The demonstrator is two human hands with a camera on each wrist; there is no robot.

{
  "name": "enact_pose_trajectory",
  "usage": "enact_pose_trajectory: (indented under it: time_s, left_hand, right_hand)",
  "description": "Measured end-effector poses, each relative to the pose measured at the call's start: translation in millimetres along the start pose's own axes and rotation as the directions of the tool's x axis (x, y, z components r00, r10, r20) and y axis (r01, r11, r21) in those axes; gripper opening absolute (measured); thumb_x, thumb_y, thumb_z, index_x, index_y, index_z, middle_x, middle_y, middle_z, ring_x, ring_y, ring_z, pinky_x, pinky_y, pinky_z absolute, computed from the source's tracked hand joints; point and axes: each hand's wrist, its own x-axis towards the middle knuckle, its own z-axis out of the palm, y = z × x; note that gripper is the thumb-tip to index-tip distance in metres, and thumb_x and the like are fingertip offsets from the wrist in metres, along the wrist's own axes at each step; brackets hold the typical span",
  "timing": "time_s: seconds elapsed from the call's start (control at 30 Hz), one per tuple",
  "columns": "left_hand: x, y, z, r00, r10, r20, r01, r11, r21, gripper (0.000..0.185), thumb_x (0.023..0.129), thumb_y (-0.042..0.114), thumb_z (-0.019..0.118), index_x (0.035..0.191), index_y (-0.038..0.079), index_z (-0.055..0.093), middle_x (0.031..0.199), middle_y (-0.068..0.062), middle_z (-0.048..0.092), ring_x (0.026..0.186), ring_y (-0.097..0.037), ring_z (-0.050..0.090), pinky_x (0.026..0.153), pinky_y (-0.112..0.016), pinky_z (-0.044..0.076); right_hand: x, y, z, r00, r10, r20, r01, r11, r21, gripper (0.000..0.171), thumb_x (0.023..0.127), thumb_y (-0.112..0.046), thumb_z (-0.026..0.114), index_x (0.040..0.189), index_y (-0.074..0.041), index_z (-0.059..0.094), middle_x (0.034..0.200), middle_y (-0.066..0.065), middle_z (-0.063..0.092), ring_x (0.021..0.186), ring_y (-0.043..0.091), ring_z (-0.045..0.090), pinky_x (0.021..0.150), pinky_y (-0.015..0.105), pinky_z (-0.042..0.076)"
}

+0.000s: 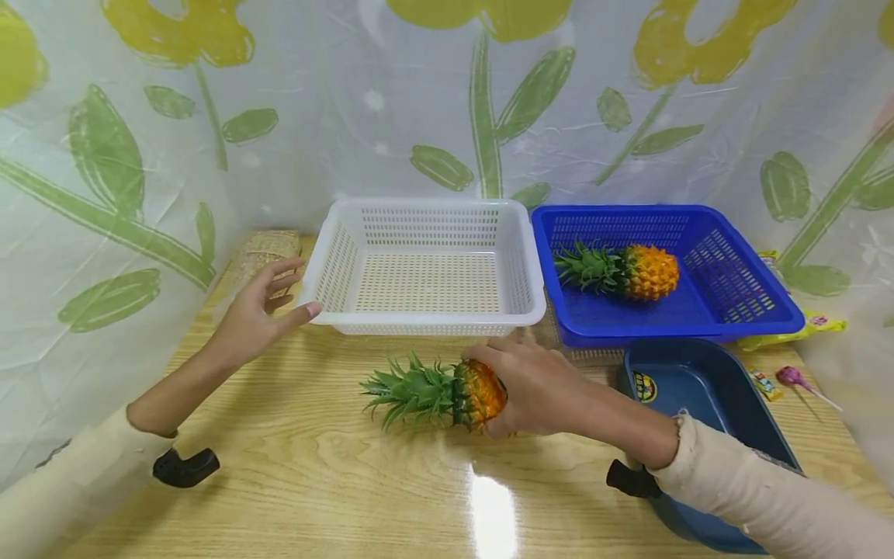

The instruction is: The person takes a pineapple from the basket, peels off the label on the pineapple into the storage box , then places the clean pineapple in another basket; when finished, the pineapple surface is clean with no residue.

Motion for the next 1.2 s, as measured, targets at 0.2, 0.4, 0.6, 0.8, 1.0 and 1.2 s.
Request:
enact_pose_trajectory:
  time_s: [0.2, 0.4, 0.6, 0.8, 1.0, 1.2]
  left_hand:
    - [-9.1, 15.2, 8.6, 0.997, 0.069, 0.018, -0.068, 0.996, -0.053, 0.069, 0.092, 0.024, 0.075, 0.151, 0.016, 0.04, 0.159, -0.006, 0.033, 0.145, -0.033, 0.038, 0.114, -0.055, 0.037]
    - [-18.3, 27.4, 22.0, 0.986, 0.131, 0.102, -0.121, 0.987, -0.104, 0.069, 0.092, 0.019, 0.075, 0.151, 0.019, 0.04, 0.158, 0.0, 0.035, 0.143, -0.028, 0.041, 0.113, -0.049, 0.04]
    - [-24.4, 37.4, 39.2, 0.963, 0.192, 0.192, -0.166, 0.976, -0.144, 0.069, 0.093, 0.02, 0.074, 0.152, 0.024, 0.037, 0.159, 0.003, 0.033, 0.144, -0.026, 0.04, 0.114, -0.049, 0.039]
    - [-25.2, 38.6, 59.4, 0.941, 0.208, 0.269, -0.175, 0.975, -0.139, 0.071, 0.092, 0.025, 0.074, 0.152, 0.028, 0.037, 0.158, 0.002, 0.035, 0.143, -0.027, 0.041, 0.114, -0.051, 0.038]
    - [-28.4, 33.7, 80.2, 0.912, 0.17, 0.374, -0.155, 0.985, -0.069, 0.077, 0.09, 0.035, 0.076, 0.154, 0.027, 0.034, 0.156, -0.002, 0.036, 0.143, -0.029, 0.04, 0.114, -0.055, 0.038]
    - [-30.1, 30.4, 96.3, 0.898, 0.17, 0.407, -0.187, 0.982, 0.002, 0.081, 0.089, 0.042, 0.075, 0.155, 0.022, 0.033, 0.154, -0.005, 0.037, 0.142, -0.032, 0.039, 0.111, -0.059, 0.038]
  right_hand:
    - [2, 5, 9, 1.0, -0.003, -0.011, 0.003, 1.0, 0.019, 0.089, 0.061, -0.032, 0.095, 0.14, -0.02, 0.056, 0.126, 0.0, 0.062, 0.105, 0.025, 0.061, 0.069, 0.038, 0.055]
    - [5, 8, 17, 1.0, 0.013, -0.008, -0.013, 1.0, 0.019, 0.089, 0.06, -0.035, 0.093, 0.14, -0.021, 0.056, 0.125, 0.0, 0.061, 0.1, 0.022, 0.061, 0.066, 0.033, 0.053]
    - [7, 8, 21, 1.0, 0.021, -0.014, -0.02, 1.0, 0.016, 0.089, 0.06, -0.034, 0.094, 0.139, -0.023, 0.056, 0.128, 0.0, 0.061, 0.106, 0.027, 0.061, 0.066, 0.038, 0.053]
    - [9, 10, 25, 1.0, 0.015, -0.014, -0.014, 1.0, 0.027, 0.089, 0.06, -0.033, 0.094, 0.14, -0.022, 0.056, 0.129, 0.002, 0.061, 0.109, 0.028, 0.061, 0.068, 0.041, 0.055]
    - [11, 12, 29, 1.0, -0.002, -0.017, 0.003, 1.0, 0.018, 0.088, 0.061, -0.035, 0.092, 0.141, -0.022, 0.057, 0.129, 0.003, 0.062, 0.113, 0.027, 0.06, 0.071, 0.045, 0.056]
    - [12, 14, 30, 1.0, -0.019, -0.016, 0.019, 1.0, 0.021, 0.087, 0.063, -0.037, 0.092, 0.141, -0.022, 0.057, 0.13, 0.002, 0.062, 0.115, 0.028, 0.059, 0.073, 0.048, 0.056]
